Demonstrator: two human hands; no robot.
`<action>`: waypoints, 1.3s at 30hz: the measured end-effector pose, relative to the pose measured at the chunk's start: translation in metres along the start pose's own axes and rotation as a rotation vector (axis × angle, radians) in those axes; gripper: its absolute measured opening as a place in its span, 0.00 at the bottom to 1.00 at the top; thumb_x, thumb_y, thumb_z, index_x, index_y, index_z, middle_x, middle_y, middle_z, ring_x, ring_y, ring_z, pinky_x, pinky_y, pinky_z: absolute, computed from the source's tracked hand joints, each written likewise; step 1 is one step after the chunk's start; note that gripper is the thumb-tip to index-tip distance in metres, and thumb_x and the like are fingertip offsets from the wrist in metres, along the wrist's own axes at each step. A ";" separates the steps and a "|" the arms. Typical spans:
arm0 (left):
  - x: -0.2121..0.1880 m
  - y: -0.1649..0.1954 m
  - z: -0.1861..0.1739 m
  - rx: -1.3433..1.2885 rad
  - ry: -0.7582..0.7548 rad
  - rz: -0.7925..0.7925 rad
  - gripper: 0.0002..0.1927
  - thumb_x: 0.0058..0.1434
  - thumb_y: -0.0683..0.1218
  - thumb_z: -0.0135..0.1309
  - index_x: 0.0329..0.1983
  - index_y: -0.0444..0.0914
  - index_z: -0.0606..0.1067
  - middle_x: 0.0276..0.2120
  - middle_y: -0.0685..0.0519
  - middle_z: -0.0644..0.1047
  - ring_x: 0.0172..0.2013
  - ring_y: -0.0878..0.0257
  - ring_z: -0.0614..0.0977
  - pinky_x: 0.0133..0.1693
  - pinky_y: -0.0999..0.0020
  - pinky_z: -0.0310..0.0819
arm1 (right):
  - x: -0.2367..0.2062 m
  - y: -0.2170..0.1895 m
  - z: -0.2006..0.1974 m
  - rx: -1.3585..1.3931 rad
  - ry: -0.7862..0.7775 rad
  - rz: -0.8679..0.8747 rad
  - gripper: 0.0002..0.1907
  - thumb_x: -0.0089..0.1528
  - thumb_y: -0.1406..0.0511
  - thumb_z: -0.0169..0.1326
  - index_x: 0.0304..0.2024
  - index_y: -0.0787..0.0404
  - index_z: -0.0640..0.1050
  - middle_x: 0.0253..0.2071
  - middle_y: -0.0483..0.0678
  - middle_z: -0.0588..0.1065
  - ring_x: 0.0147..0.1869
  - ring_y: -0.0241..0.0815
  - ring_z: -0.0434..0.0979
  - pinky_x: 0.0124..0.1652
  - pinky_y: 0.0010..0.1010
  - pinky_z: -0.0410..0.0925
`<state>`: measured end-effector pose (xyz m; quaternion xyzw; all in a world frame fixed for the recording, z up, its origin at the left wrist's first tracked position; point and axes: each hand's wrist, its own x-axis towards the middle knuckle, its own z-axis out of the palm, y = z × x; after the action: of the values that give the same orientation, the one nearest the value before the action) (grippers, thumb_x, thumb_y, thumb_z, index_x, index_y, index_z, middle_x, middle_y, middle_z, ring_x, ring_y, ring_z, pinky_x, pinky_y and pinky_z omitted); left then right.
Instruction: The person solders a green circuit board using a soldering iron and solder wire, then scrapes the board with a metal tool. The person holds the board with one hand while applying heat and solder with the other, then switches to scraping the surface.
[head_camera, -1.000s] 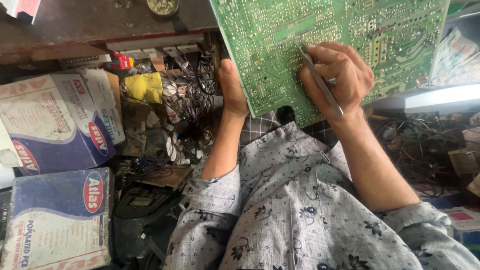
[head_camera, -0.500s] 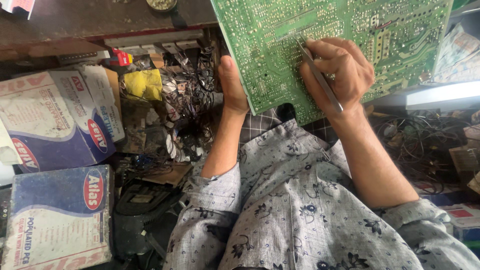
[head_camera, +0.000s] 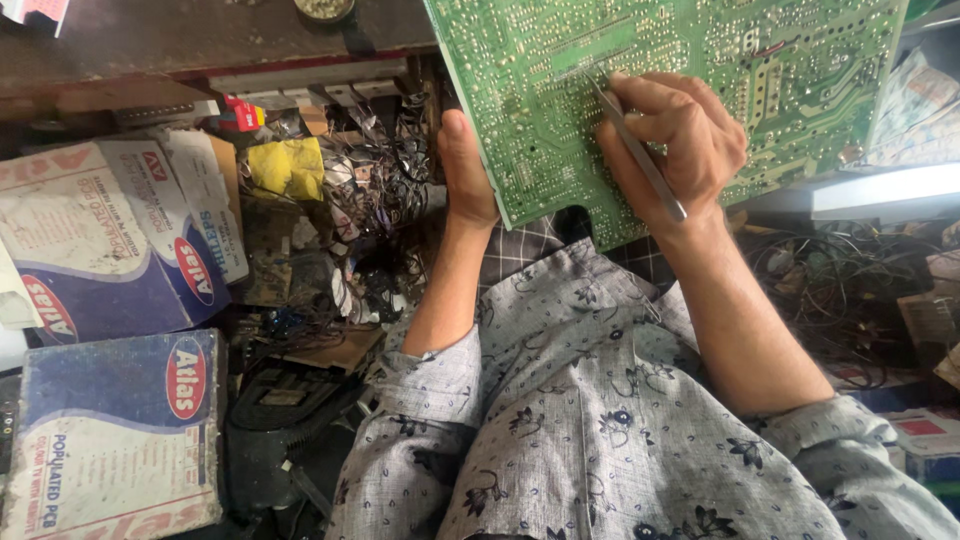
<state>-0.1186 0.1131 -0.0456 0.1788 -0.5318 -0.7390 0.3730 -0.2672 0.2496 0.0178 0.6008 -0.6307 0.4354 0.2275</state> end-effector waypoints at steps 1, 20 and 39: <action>0.000 0.000 0.000 -0.005 0.002 0.004 0.43 0.73 0.73 0.30 0.54 0.30 0.75 0.38 0.49 0.82 0.37 0.61 0.85 0.38 0.65 0.83 | 0.000 0.001 0.001 0.003 0.006 -0.008 0.14 0.65 0.76 0.67 0.38 0.61 0.73 0.44 0.53 0.83 0.46 0.46 0.86 0.41 0.33 0.80; 0.000 -0.003 0.000 -0.054 0.043 -0.001 0.43 0.73 0.73 0.34 0.53 0.29 0.76 0.40 0.48 0.81 0.39 0.62 0.83 0.41 0.66 0.80 | 0.005 -0.009 -0.007 0.010 -0.018 0.073 0.19 0.66 0.77 0.67 0.39 0.60 0.67 0.46 0.52 0.83 0.50 0.50 0.87 0.48 0.38 0.80; -0.005 -0.009 -0.004 0.018 0.000 0.014 0.43 0.74 0.73 0.31 0.50 0.31 0.77 0.35 0.49 0.82 0.34 0.62 0.85 0.37 0.67 0.83 | 0.000 0.001 0.003 -0.001 -0.002 0.014 0.15 0.67 0.76 0.67 0.39 0.60 0.72 0.45 0.52 0.83 0.46 0.45 0.87 0.40 0.31 0.78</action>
<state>-0.1160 0.1150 -0.0560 0.1783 -0.5397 -0.7316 0.3764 -0.2677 0.2470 0.0155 0.5968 -0.6353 0.4358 0.2241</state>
